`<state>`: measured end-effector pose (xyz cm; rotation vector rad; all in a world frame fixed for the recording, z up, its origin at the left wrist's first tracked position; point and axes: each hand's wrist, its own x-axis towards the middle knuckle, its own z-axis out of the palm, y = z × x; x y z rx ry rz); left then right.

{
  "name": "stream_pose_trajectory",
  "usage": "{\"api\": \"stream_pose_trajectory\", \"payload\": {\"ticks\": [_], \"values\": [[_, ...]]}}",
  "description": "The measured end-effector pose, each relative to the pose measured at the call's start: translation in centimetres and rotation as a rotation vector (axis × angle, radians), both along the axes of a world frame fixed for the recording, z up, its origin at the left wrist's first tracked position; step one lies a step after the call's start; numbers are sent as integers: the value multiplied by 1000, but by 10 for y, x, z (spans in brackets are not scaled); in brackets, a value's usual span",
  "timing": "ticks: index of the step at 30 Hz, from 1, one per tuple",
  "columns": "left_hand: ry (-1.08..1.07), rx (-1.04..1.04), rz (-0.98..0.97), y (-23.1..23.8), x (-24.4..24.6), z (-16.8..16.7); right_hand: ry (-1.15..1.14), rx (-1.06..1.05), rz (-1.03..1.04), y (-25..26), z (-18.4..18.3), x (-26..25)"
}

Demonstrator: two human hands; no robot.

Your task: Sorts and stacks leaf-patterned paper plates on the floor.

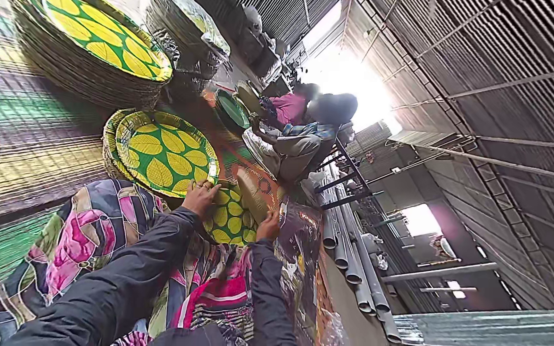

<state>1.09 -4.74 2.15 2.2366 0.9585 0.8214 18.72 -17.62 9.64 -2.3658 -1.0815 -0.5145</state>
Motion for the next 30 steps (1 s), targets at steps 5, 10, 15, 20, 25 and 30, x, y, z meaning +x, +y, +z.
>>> {"api": "stream_pose_trajectory", "payload": {"ticks": [5, 10, 15, 20, 25, 30], "values": [[-450, 360, 266, -3, 6, -11, -403, 581, 198, 34, 35, 2], [-667, 797, 272, -18, 9, -11, -334, 313, 598, 41, -16, -54], [-471, 662, 127, -13, 5, -9, -37, 110, 420, 54, -57, -52], [-197, 276, 167, 1, 4, -10, 87, -372, 455, -4, -89, -38], [405, -274, 69, 9, -2, -7, 3, -568, 671, -72, -116, -39], [490, -204, 78, 9, 5, -18, -52, -347, 612, -89, -111, -33]]}}
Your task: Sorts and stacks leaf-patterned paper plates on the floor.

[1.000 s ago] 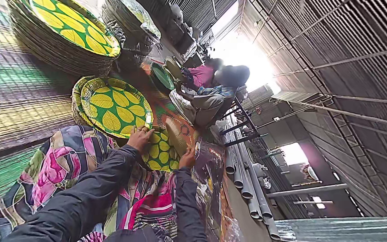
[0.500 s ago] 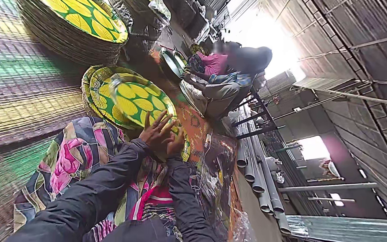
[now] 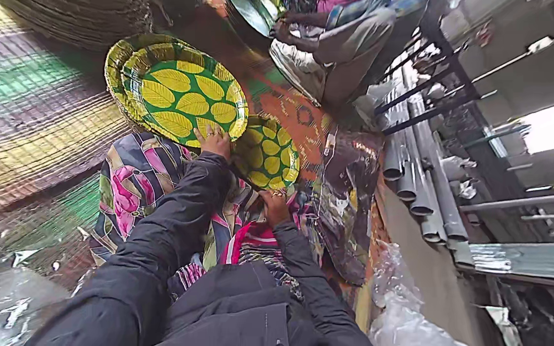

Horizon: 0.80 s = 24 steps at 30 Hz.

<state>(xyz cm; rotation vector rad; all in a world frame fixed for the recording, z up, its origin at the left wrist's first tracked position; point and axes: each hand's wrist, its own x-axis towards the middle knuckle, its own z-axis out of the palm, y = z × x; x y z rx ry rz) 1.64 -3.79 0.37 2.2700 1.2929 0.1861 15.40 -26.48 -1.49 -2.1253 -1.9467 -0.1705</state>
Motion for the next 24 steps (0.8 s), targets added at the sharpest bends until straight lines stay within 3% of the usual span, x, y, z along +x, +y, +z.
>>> {"api": "stream_pose_trajectory", "payload": {"ticks": [2, 3, 5, 7, 10, 13, 16, 19, 24], "values": [[2, 14, 6, 1, 0, -5, 8, 88, -63, -7, 0, -1], [5, 19, 8, 1, 0, -6, 64, -41, -146, -10, 6, -5], [13, 29, 13, -1, 1, -7, 223, -498, -321, -4, 22, -10], [43, 30, 4, -3, 1, -5, 346, -710, -368, 4, 25, -5], [15, 53, 2, -6, -1, -6, 337, -642, -412, 4, 28, 2], [-31, 59, -6, -5, -2, -7, 126, -345, -586, -11, 16, -1], [-35, 75, -5, -4, -3, -13, 210, -290, -762, -18, 16, 9], [-27, 89, -4, -2, -1, -12, 220, -507, -809, -23, 17, 15], [-50, 77, -58, -12, -8, -11, 257, -812, -590, -32, 32, 37]]}}
